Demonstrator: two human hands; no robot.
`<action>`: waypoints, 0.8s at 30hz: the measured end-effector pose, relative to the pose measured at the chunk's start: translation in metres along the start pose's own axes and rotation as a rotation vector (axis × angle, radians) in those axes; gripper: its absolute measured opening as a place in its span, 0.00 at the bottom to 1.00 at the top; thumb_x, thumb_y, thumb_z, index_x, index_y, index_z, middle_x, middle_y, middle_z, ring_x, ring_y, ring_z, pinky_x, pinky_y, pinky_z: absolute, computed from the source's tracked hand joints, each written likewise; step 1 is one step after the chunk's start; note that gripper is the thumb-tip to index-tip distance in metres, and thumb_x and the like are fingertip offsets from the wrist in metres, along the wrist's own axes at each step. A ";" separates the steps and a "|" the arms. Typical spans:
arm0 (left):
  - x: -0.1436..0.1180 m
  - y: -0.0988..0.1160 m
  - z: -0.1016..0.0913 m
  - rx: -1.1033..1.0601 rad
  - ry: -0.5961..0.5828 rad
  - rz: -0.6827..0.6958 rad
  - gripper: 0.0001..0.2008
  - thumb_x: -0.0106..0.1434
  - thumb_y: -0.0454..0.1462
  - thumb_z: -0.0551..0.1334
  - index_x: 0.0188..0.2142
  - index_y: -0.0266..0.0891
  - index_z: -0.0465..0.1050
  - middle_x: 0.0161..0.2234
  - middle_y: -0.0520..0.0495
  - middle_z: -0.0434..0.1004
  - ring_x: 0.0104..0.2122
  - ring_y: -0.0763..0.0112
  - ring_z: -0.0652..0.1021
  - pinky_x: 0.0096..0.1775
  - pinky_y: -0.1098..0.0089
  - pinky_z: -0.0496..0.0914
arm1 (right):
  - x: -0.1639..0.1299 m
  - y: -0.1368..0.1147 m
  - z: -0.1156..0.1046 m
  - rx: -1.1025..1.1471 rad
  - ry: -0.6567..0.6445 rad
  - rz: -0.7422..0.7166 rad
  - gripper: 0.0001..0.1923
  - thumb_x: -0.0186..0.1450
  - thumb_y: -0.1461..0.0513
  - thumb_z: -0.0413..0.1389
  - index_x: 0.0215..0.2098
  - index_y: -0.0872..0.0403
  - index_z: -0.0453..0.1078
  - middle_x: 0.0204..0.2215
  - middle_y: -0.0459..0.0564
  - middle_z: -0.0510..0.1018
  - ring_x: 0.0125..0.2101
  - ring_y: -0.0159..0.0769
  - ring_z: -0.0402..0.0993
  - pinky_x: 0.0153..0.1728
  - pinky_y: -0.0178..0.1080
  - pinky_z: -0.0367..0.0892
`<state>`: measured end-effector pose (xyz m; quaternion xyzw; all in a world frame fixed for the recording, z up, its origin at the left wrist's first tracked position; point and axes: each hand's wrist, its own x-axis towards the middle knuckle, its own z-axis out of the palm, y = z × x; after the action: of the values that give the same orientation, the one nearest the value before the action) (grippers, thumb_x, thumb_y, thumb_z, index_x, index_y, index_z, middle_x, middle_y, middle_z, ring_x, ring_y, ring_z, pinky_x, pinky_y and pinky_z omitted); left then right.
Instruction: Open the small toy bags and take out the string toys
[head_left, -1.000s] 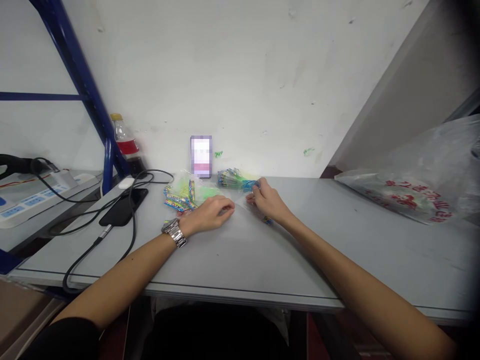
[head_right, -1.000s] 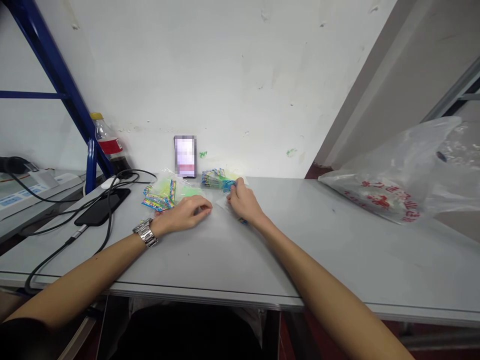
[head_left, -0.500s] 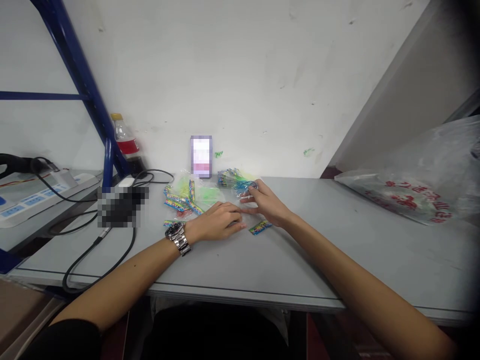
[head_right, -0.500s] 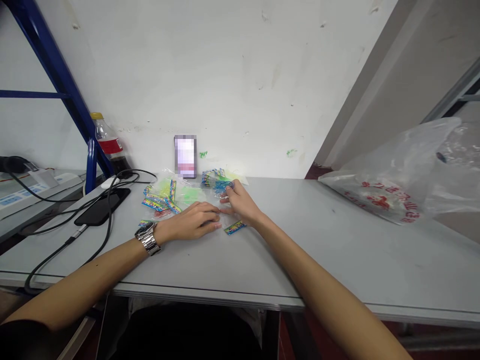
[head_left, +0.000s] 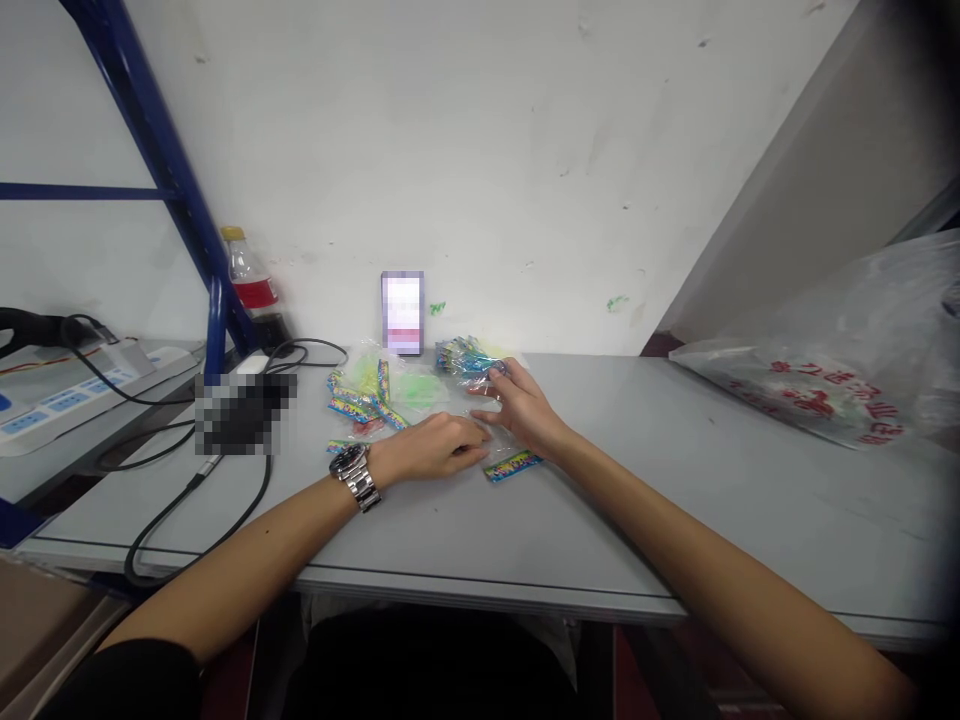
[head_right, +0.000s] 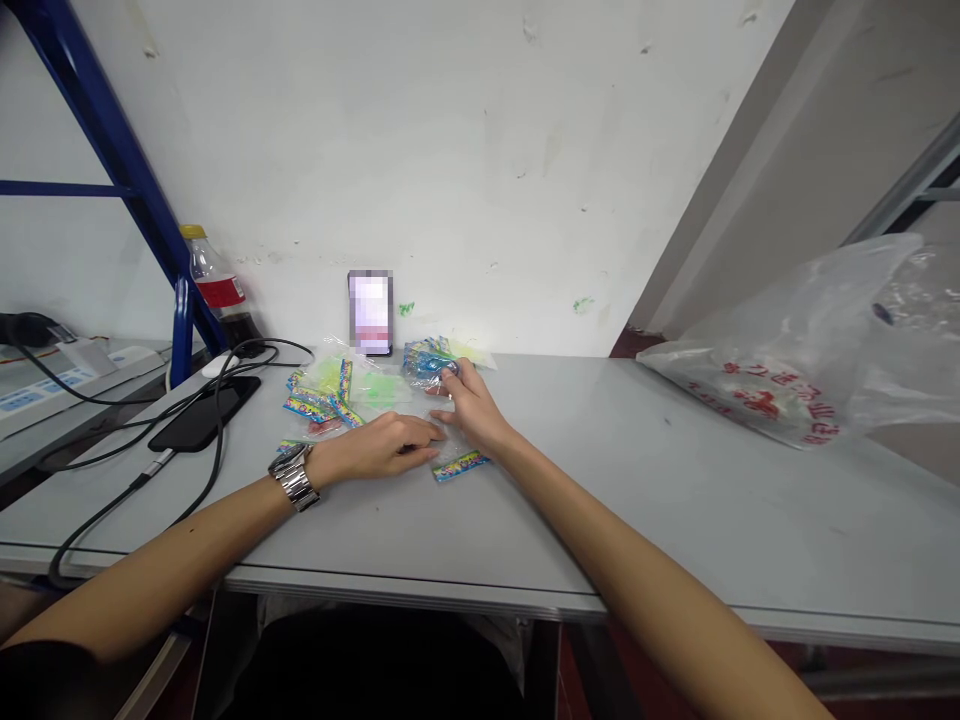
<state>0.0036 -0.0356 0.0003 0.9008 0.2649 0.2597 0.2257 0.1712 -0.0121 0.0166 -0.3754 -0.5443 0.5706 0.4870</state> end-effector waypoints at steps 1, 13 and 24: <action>0.000 0.001 0.000 -0.006 0.001 -0.008 0.11 0.65 0.41 0.57 0.30 0.40 0.74 0.31 0.47 0.78 0.33 0.67 0.77 0.40 0.68 0.67 | 0.000 0.001 0.000 -0.005 0.001 -0.017 0.19 0.59 0.49 0.59 0.30 0.50 0.55 0.37 0.43 0.63 0.49 0.39 0.67 0.43 0.42 0.69; 0.003 0.000 0.000 0.091 0.046 -0.060 0.17 0.63 0.40 0.60 0.19 0.38 0.65 0.19 0.53 0.66 0.21 0.76 0.65 0.28 0.71 0.58 | 0.002 -0.004 -0.009 0.046 -0.068 -0.023 0.22 0.56 0.48 0.62 0.31 0.50 0.55 0.34 0.42 0.66 0.44 0.39 0.71 0.43 0.48 0.69; 0.000 -0.004 -0.005 0.284 -0.073 0.028 0.14 0.62 0.26 0.54 0.41 0.39 0.75 0.48 0.43 0.73 0.48 0.64 0.73 0.50 0.65 0.67 | 0.003 -0.007 -0.016 -0.375 -0.022 -0.045 0.14 0.66 0.50 0.51 0.34 0.49 0.54 0.36 0.46 0.71 0.40 0.38 0.73 0.42 0.49 0.71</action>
<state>-0.0012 -0.0307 0.0020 0.9362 0.2779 0.1898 0.1019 0.1871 -0.0055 0.0216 -0.4412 -0.6548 0.4523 0.4148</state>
